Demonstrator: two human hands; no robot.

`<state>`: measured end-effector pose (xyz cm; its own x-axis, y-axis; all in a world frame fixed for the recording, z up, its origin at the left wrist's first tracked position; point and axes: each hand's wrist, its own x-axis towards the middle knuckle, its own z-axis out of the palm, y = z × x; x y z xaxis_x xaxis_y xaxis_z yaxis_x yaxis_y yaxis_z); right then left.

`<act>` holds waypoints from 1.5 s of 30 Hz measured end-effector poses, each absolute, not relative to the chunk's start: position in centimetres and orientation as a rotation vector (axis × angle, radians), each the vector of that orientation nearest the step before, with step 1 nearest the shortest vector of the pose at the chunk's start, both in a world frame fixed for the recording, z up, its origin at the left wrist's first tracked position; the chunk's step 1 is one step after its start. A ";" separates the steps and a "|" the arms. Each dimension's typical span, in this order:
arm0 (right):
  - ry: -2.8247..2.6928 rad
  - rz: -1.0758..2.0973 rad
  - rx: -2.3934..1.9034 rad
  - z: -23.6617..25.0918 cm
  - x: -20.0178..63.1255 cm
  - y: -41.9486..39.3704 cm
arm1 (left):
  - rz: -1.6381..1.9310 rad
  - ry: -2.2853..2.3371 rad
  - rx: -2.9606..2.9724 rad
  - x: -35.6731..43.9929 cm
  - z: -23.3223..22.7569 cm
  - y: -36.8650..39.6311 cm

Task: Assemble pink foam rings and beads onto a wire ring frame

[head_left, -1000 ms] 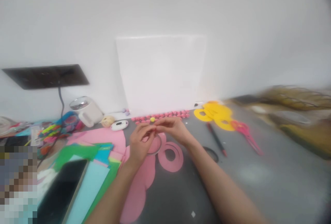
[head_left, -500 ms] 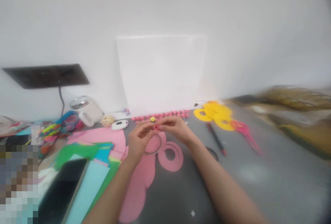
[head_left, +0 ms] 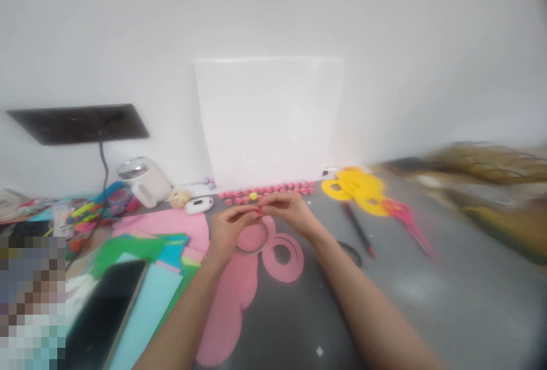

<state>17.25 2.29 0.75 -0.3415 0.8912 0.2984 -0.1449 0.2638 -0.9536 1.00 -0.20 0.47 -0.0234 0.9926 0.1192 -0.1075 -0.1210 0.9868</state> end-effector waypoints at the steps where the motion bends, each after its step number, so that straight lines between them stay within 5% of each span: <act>1: -1.507 1.275 -0.732 0.7 17.2 2.3 | 1.357 1.077 1.204 1.0 0.5 -0.2; 18: -1.562 0.961 -0.893 0.5 15.9 1.7 | 1.555 1.241 1.384 1.0 -0.5 0.1; 33: -1.254 1.500 -0.939 1.3 15.3 1.2 | 1.656 1.216 1.539 1.1 -0.8 -0.1; 45: -1.555 0.656 -0.834 0.2 14.9 1.3 | 1.577 0.972 0.935 1.1 0.2 0.3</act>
